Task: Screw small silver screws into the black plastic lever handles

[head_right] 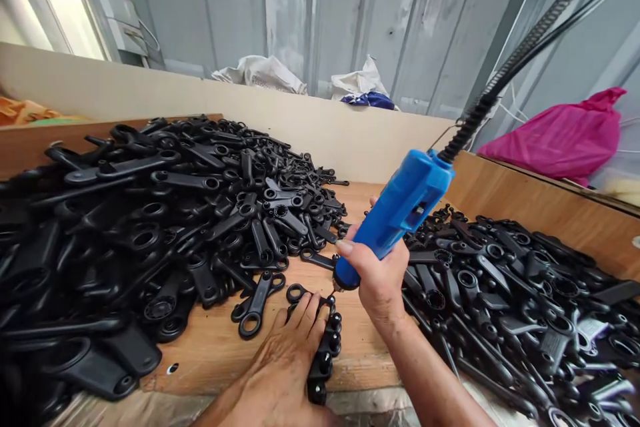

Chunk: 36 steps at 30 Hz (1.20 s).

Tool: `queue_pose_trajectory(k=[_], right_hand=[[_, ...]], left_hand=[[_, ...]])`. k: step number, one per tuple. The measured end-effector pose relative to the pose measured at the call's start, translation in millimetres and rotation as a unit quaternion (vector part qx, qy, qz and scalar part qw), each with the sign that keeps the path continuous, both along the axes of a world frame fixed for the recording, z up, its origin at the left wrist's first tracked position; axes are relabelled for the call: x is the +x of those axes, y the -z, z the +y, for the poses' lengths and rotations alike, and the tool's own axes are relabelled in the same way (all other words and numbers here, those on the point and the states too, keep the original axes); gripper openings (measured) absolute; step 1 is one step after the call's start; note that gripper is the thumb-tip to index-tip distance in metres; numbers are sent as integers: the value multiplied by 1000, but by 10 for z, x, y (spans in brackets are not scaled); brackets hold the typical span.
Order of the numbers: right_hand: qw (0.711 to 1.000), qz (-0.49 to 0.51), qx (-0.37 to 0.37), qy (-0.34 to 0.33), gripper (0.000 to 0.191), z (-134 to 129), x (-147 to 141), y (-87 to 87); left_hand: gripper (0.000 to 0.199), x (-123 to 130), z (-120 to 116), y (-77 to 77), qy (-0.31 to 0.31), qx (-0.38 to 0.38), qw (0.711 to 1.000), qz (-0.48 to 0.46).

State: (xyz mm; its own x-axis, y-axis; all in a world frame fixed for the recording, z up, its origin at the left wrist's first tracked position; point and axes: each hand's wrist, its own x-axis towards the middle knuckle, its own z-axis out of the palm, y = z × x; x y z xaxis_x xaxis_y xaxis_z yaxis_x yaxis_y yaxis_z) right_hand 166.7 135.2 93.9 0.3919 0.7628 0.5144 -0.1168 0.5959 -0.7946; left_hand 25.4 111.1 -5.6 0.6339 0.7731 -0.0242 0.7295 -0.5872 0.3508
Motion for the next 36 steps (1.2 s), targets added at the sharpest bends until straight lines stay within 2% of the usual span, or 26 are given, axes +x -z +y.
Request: queue_pose_trajectory(k=[2, 4, 9, 12, 15, 18, 21, 24, 30, 36], right_hand=[[1000, -9, 2, 9, 68, 73, -21, 76], [1000, -18, -1, 10, 68, 99, 2, 138], [1000, -20, 3, 4, 69, 95, 72, 169], [1000, -18, 0, -1, 70, 100, 69, 151], [1000, -18, -7, -5, 73, 110, 56, 150], [1000, -22, -16, -5, 74, 118, 51, 162], [999, -25, -20, -7, 72, 119, 51, 168], [999, -24, -21, -14, 71, 113, 51, 167], [999, -25, -31, -13, 73, 99, 53, 166], [999, -40, -30, -12, 68, 116, 40, 183]], left_hand=[[83, 12, 35, -8, 3, 5, 1000, 15], [68, 16, 76, -1, 6, 6, 1000, 16], [50, 7, 153, 141, 29, 39, 999, 18], [53, 22, 182, 261, 19, 47, 998, 31], [63, 43, 190, 280, 17, 18, 999, 46], [73, 45, 177, 158, 17, -19, 998, 56], [70, 31, 164, 10, 17, -56, 997, 53], [66, 24, 160, -44, 12, -66, 997, 43], [58, 35, 165, 76, 7, -41, 998, 36], [72, 21, 176, 114, 12, -34, 998, 42]])
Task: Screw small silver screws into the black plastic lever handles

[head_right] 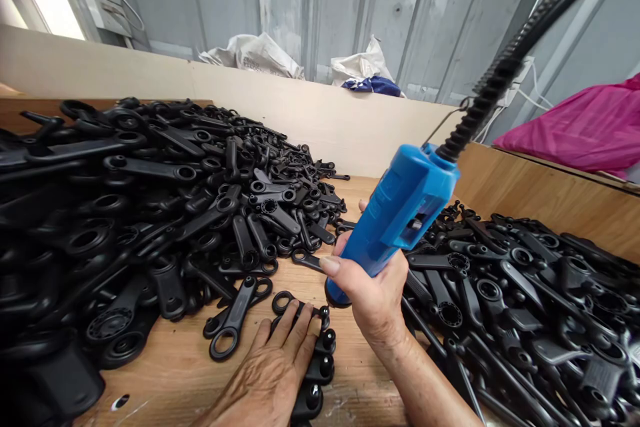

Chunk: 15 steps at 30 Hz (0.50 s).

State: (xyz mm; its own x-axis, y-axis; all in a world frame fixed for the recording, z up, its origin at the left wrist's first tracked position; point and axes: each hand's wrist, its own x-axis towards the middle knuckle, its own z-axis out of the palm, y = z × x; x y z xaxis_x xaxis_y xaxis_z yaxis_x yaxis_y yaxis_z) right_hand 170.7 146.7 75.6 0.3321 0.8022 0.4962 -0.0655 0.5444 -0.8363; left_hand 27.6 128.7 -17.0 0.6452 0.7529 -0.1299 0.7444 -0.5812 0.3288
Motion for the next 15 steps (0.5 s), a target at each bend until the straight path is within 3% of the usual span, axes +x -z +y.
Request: queue_pose_trajectory(k=[4, 9, 12, 15], right_hand=[[1000, -17, 11, -1, 63, 1, -7, 22], [1000, -17, 15, 3, 62, -16, -23, 32], [999, -34, 20, 1, 62, -2, -12, 55], [999, -46, 22, -7, 61, 21, 9, 89]], left_hand=[[83, -1, 10, 52, 2, 8, 1000, -5], [66, 27, 27, 164, -10, 25, 999, -33], [62, 33, 21, 108, -16, 16, 999, -23], [77, 38, 16, 24, -9, -11, 1000, -5]])
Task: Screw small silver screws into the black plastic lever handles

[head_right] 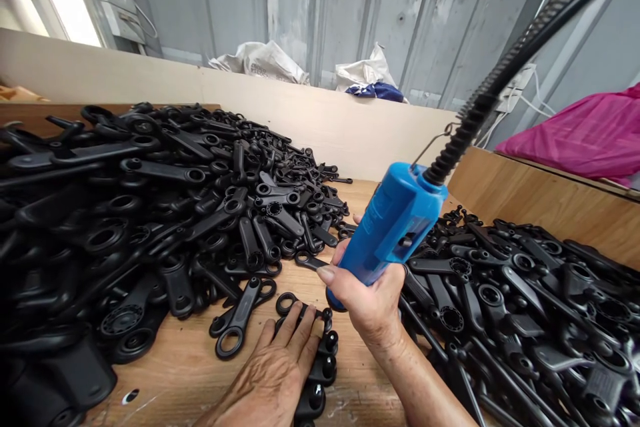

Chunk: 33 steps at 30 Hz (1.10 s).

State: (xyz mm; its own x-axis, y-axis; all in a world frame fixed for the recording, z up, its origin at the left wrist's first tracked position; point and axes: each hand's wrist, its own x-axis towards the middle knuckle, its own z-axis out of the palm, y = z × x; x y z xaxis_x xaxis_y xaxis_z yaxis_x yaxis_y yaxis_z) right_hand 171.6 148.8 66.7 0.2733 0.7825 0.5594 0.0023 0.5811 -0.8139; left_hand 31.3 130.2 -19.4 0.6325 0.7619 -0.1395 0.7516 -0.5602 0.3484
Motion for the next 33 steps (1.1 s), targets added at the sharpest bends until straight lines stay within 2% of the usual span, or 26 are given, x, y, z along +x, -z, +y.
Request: queue_pose_trajectory(k=[3, 8, 11, 13, 16, 18, 20, 23, 27, 33], right_hand=[[1000, -5, 2, -1, 58, -3, -2, 31], [999, 0, 13, -33, 48, -60, -61, 82], [1000, 9, -13, -24, 33, -70, -58, 57], [999, 29, -18, -7, 30, -69, -23, -13], [997, 76, 3, -26, 52, -85, 53, -158], [994, 84, 2, -63, 67, -102, 94, -225], [993, 75, -14, -90, 73, -112, 118, -238], [991, 59, -40, -109, 73, -104, 129, -189], [992, 40, -52, -111, 69, -80, 126, -138], [991, 47, -58, -115, 65, -74, 105, -153]], left_hand=[[84, 4, 1, -46, -3, 4, 1000, -7], [79, -50, -44, -149, 5, 2, 1000, -1], [92, -96, -83, -139, 17, 14, 1000, -15], [103, -105, -101, -100, 13, 17, 1000, -20], [113, -78, -127, -101, -3, 13, 1000, -3], [107, -50, -149, -161, -12, 12, 1000, 8], [100, -29, -169, -231, -16, 12, 1000, 9], [106, -17, -184, -278, -26, 16, 999, 8], [118, -32, -188, -236, -20, 12, 1000, -4], [117, -49, -185, -240, -26, -1, 999, -43]])
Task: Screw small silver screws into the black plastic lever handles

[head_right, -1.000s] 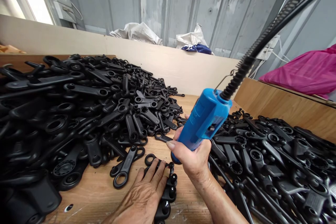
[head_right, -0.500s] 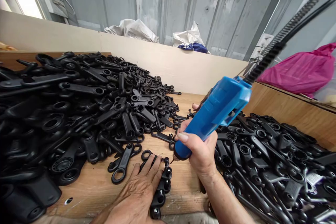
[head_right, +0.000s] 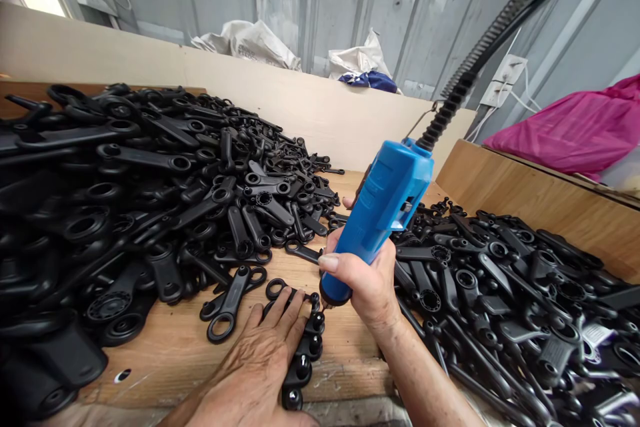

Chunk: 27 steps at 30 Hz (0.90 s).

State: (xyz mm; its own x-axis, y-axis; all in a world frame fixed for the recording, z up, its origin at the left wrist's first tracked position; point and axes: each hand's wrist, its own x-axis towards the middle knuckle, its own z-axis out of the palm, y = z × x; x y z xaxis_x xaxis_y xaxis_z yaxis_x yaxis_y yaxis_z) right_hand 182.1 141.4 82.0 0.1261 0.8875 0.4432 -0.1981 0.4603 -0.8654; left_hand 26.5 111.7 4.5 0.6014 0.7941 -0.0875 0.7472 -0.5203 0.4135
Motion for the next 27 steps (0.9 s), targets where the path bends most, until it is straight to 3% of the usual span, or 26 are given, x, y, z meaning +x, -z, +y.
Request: queue_pose_trajectory(k=[6, 21, 27], right_hand=[[1000, -3, -5, -4, 63, -5, 0, 9], [1000, -18, -1, -6, 64, -3, -7, 28], [1000, -17, -5, -12, 64, -9, -4, 33]], left_hand=[[119, -4, 24, -23, 6, -16, 1000, 10], [116, -32, -34, 84, -17, 12, 1000, -22], [118, -17, -20, 28, -16, -9, 1000, 12]])
